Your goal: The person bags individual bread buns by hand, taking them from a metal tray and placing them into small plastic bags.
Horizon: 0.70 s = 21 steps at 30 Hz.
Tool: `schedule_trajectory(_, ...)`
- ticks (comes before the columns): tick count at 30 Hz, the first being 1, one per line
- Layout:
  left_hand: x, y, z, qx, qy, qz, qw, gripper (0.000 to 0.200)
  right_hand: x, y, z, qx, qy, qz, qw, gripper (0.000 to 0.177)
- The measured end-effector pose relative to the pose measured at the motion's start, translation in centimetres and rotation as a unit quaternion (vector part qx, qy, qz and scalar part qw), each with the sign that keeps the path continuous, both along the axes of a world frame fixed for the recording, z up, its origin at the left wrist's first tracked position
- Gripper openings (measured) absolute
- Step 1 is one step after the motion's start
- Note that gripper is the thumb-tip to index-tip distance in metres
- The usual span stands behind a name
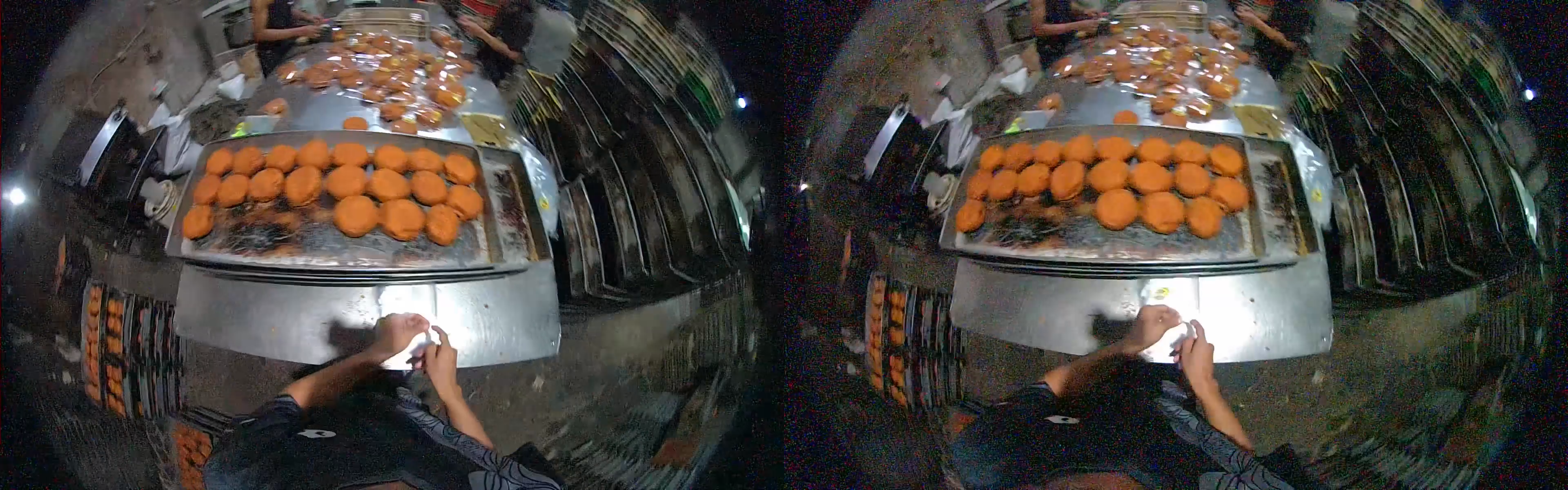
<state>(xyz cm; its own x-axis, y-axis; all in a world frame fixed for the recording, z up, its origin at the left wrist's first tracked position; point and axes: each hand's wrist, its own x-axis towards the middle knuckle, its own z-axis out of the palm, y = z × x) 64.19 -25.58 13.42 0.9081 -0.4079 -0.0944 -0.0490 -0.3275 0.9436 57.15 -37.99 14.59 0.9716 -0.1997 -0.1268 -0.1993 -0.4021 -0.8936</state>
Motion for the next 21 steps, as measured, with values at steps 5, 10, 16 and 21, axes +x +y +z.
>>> schedule_trajectory(5, 3.7, 5.5, 4.2, -0.106, -0.012, 0.103, 0.989, 0.034, 6.6, 4.1, 2.3, -0.024, -0.159, 0.049, 0.986, 0.013)
schedule_trajectory(10, 3.9, 11.9, 4.6, -0.111, 0.110, 0.027, 0.987, 0.017, 6.3, 9.6, 4.2, -0.144, -0.127, 0.075, 0.979, 0.012)
schedule_trajectory(16, 3.7, 14.7, 7.8, -0.132, -0.120, 0.197, 0.964, 0.009, 9.6, 13.2, 6.2, 0.151, 0.247, 0.160, 0.944, 0.039)
schedule_trajectory(21, 5.4, 18.3, 8.7, -0.296, -0.195, 0.287, 0.890, 0.028, 17.1, 23.0, 13.5, 0.579, -0.018, 0.101, 0.809, 0.043)
